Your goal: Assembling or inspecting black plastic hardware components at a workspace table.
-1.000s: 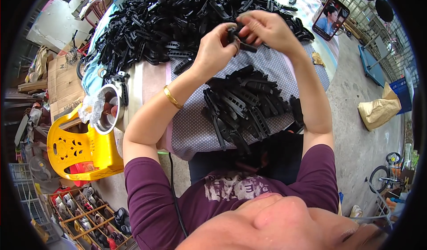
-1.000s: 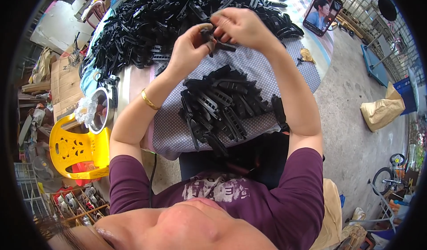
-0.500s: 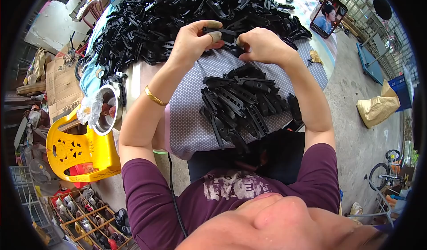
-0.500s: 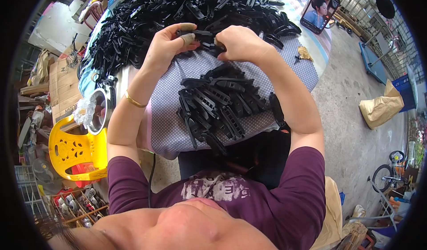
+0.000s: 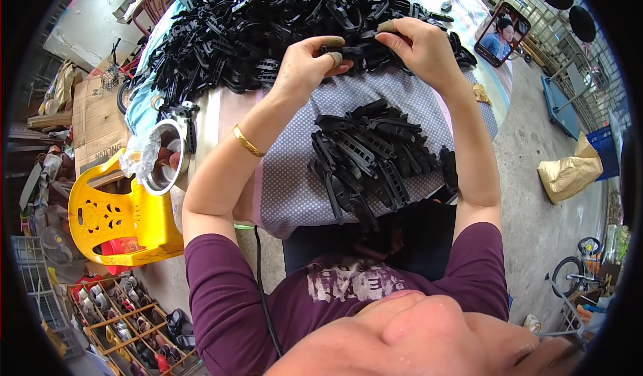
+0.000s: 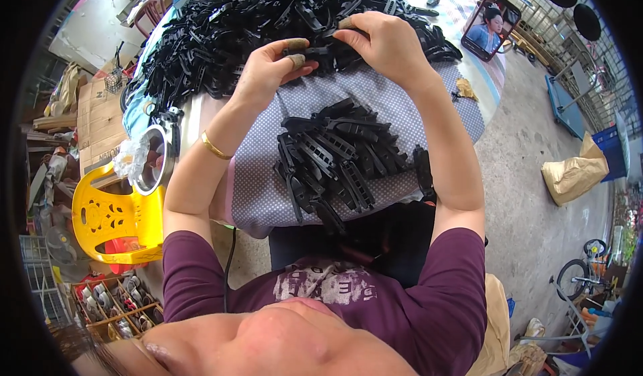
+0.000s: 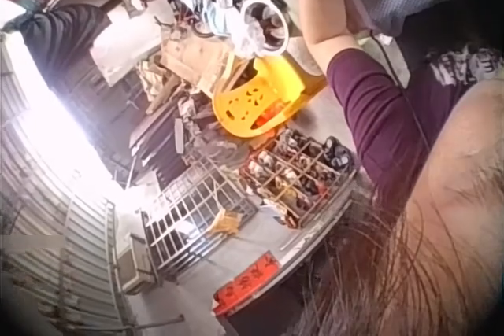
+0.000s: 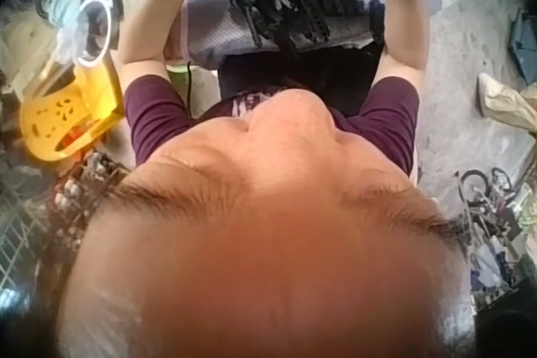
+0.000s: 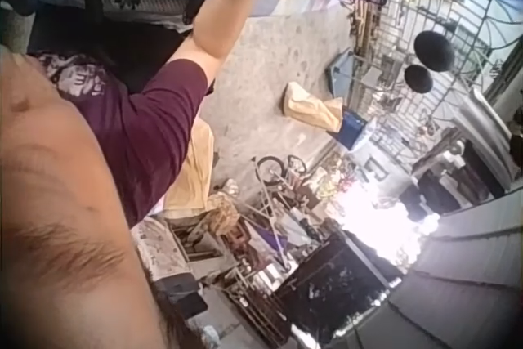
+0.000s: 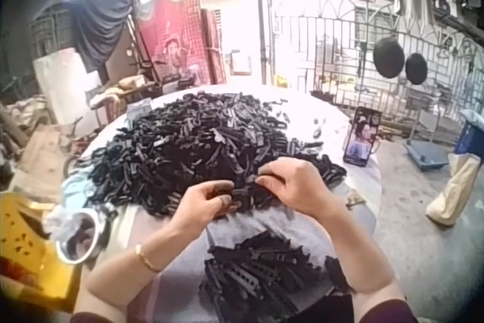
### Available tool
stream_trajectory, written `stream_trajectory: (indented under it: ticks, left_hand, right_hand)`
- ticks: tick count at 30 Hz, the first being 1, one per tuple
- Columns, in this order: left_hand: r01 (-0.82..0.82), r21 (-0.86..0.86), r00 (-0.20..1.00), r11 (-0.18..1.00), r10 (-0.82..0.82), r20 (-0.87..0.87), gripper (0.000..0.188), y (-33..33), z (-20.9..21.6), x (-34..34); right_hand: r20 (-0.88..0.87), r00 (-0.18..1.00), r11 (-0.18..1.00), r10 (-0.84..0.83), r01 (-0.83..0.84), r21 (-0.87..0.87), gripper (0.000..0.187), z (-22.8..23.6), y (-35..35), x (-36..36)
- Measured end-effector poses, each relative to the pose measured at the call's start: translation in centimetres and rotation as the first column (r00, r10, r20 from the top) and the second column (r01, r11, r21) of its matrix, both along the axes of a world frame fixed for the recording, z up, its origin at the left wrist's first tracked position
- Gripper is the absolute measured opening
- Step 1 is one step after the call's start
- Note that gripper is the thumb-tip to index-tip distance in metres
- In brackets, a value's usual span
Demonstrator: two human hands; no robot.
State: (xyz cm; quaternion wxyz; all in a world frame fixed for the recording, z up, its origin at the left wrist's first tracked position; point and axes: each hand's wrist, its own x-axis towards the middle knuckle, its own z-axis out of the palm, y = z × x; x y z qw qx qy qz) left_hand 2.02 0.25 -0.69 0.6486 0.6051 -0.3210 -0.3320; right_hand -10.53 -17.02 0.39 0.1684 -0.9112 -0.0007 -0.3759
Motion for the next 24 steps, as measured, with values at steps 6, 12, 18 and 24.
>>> stream_trajectory:
  ticks: [6, 12, 18, 24]
  left_hand:
    - [0.115, -0.109, 0.965, 0.987, -0.137, -0.224, 0.028, 0.2, -0.1, -0.7]
    - [0.075, -0.084, 0.985, 0.994, -0.087, -0.151, 0.03, 0.2, 1.0, -1.6]
    - [0.075, -0.162, 0.973, 0.984, -0.108, -0.206, 0.033, 0.3, 0.8, -1.0]
    - [0.096, -0.227, 0.965, 0.969, -0.146, -0.218, 0.031, 0.1, 0.7, -1.1]
  right_hand:
    - [0.057, 0.99, 0.987, 0.126, -0.119, -0.112, 0.019, -0.1, 1.8, 0.9]
    - [0.333, 0.943, 0.998, 0.002, -0.022, 0.056, 0.017, 0.5, 1.5, 0.6]
    - [0.093, 0.976, 0.979, 0.196, -0.19, -0.077, 0.021, -0.1, 1.7, 1.2]
    - [0.119, 0.972, 0.968, 0.205, -0.183, -0.169, 0.024, 0.1, 1.6, 0.9]
